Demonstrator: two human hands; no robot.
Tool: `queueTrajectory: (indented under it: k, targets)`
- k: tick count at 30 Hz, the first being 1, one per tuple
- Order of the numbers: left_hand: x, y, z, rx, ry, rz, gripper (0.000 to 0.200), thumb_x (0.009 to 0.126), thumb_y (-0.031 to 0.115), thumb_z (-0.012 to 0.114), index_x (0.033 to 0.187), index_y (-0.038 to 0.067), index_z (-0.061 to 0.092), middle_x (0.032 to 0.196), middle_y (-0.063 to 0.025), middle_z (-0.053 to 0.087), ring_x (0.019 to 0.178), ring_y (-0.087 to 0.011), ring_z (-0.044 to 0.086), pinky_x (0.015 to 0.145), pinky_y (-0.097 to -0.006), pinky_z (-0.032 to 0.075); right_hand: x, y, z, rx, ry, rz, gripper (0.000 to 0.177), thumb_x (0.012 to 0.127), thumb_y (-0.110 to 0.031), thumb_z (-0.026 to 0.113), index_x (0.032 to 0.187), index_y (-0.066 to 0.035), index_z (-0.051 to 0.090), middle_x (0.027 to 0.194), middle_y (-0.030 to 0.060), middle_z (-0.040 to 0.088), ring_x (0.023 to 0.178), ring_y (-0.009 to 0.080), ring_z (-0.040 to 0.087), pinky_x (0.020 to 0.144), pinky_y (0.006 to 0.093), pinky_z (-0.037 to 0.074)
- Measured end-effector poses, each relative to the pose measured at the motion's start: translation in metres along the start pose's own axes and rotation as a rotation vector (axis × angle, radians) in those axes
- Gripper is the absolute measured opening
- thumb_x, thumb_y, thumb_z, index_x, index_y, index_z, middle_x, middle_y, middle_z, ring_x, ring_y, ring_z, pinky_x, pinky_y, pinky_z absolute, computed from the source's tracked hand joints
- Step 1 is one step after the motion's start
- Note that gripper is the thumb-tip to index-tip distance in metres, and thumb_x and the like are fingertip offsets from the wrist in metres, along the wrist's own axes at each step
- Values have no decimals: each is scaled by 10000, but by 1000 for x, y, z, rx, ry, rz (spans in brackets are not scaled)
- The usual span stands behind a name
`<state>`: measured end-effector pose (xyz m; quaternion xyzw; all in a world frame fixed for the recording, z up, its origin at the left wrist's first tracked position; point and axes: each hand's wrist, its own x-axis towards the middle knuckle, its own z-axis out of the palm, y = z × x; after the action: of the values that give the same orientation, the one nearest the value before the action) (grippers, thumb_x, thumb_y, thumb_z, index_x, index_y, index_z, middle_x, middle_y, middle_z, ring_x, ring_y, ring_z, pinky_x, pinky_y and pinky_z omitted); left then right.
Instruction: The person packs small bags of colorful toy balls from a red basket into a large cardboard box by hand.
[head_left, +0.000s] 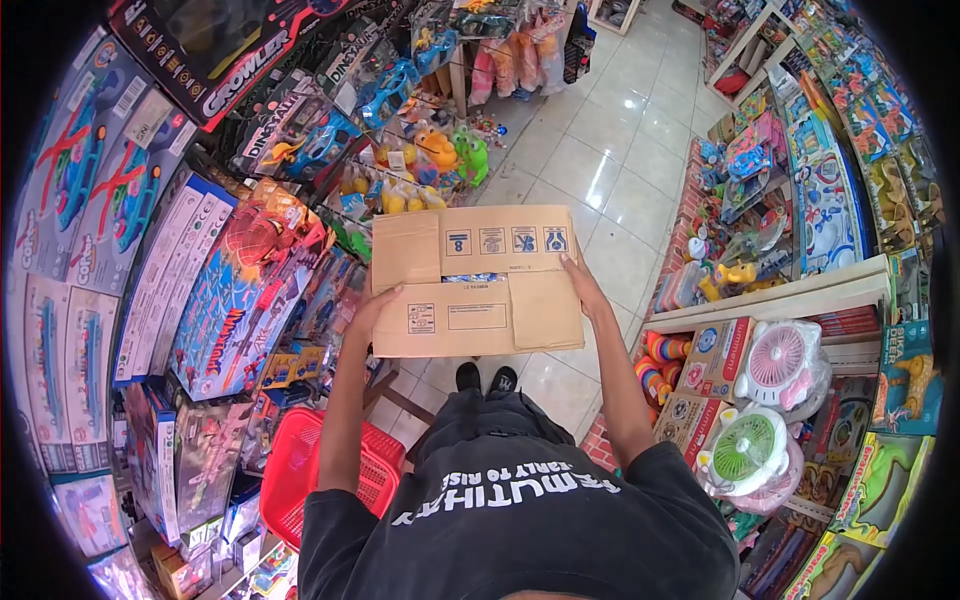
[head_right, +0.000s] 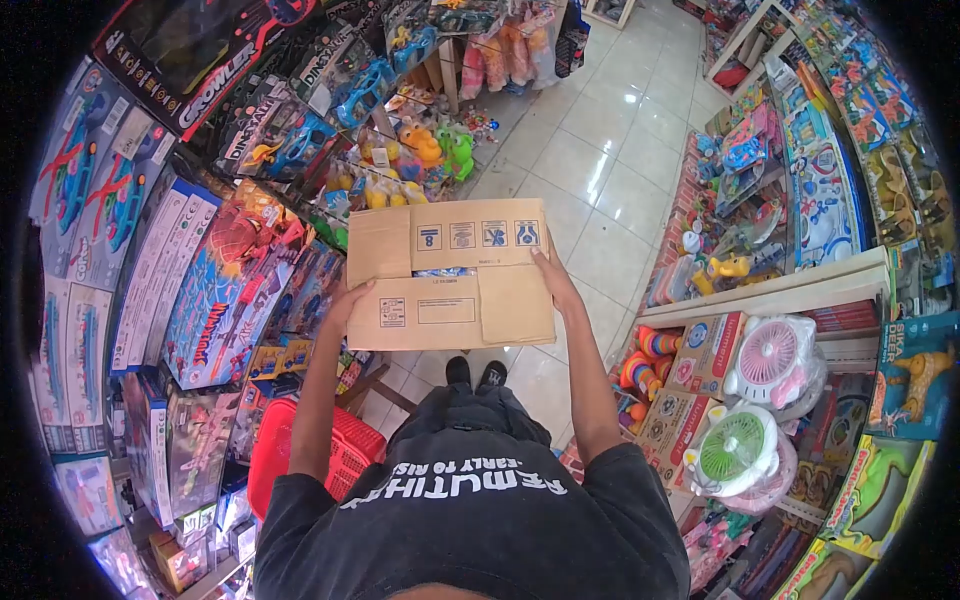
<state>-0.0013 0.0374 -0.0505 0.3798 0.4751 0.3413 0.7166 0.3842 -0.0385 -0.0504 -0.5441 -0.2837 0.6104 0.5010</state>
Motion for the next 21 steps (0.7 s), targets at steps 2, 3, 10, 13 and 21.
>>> queueTrajectory:
  k: [2,3,10,13,21]
  targets:
    - [6,-5,-8,47,7,-10,871,762,124,676,1431,133,118,1324,-132,390,1181,-235,430,920,-332,418,2,3,-2,32,4,3,695,931,-329,469,1442,-109,53,1398,147,306,1231,233,380,971,308,371]
    - [7,-7,-12,96,20,-17,873,770,138,671,1434,140,105,1335,-136,376,1182,-237,430,913,-334,424,5,6,-4,57,6,24,722,926,-342,476,1441,-117,24,1410,147,283,1247,238,364,979,311,364]
    - [34,-40,-51,-13,-39,-147,590,829,242,610,1313,25,350,1181,-137,532,1028,-227,567,822,-333,500,16,40,-18,72,81,117,659,891,-458,484,1373,-64,266,1271,126,454,1133,208,483,914,325,441]
    - [39,-40,-51,-18,-96,-172,539,834,257,588,1262,-14,405,1129,-146,565,969,-235,600,808,-343,512,2,33,-7,103,84,88,662,895,-440,489,1382,-62,248,1293,125,434,1146,211,470,914,327,441]
    - [6,-19,-22,-161,-142,-101,562,804,90,567,1313,13,343,1168,-152,542,991,-249,592,822,-346,508,-51,33,7,57,198,-22,659,896,-418,505,1391,-77,235,1311,114,409,1173,214,440,935,330,420]
